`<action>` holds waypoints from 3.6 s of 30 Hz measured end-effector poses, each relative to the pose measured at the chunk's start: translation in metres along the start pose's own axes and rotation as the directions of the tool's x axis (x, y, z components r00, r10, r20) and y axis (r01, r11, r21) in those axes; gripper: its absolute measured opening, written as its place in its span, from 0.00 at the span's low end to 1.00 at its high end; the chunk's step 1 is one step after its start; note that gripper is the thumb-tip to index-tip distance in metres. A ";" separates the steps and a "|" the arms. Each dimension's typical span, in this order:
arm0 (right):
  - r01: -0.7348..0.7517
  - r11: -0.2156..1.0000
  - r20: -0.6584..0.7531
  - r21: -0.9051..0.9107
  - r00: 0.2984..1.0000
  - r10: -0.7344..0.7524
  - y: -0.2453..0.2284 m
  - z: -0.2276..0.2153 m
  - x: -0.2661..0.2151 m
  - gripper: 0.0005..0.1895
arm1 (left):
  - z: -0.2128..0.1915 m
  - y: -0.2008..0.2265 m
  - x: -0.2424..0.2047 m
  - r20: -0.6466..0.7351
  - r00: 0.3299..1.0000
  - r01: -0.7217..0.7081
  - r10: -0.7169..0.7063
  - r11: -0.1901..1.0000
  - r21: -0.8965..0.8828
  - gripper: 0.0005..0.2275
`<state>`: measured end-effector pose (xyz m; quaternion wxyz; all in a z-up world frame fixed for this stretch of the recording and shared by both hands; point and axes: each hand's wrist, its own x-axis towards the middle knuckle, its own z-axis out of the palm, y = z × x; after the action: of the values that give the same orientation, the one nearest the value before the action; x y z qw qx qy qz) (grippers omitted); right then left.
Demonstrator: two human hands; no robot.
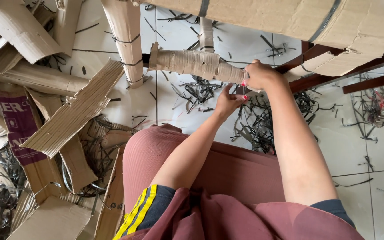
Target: Wrapping cardboard around the legs of a wooden chair and securing it with plastic ties, then trimming the excess with scissors.
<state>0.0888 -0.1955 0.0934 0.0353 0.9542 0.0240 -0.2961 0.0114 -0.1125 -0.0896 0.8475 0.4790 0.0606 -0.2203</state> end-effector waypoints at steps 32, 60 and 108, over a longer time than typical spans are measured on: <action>0.390 0.919 -0.981 0.057 0.194 -0.022 0.010 0.137 -0.021 0.16 | 0.008 0.054 -0.012 -0.058 0.990 -0.061 0.132 0.745 0.665 0.10; 0.353 0.905 -0.964 -0.239 0.027 -0.265 0.040 0.131 -0.014 0.04 | 0.009 0.098 -0.032 0.145 0.807 -0.540 0.572 0.615 0.575 0.03; 0.685 0.674 -0.912 0.277 0.407 -0.039 0.027 0.058 -0.055 0.10 | 0.018 0.099 -0.028 0.181 0.875 -0.474 0.448 0.725 0.499 0.09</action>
<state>0.0121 -0.2281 0.0782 -0.3677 0.8878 0.1622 0.2242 0.0272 -0.0752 0.0069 0.7112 0.6878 -0.1436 -0.0221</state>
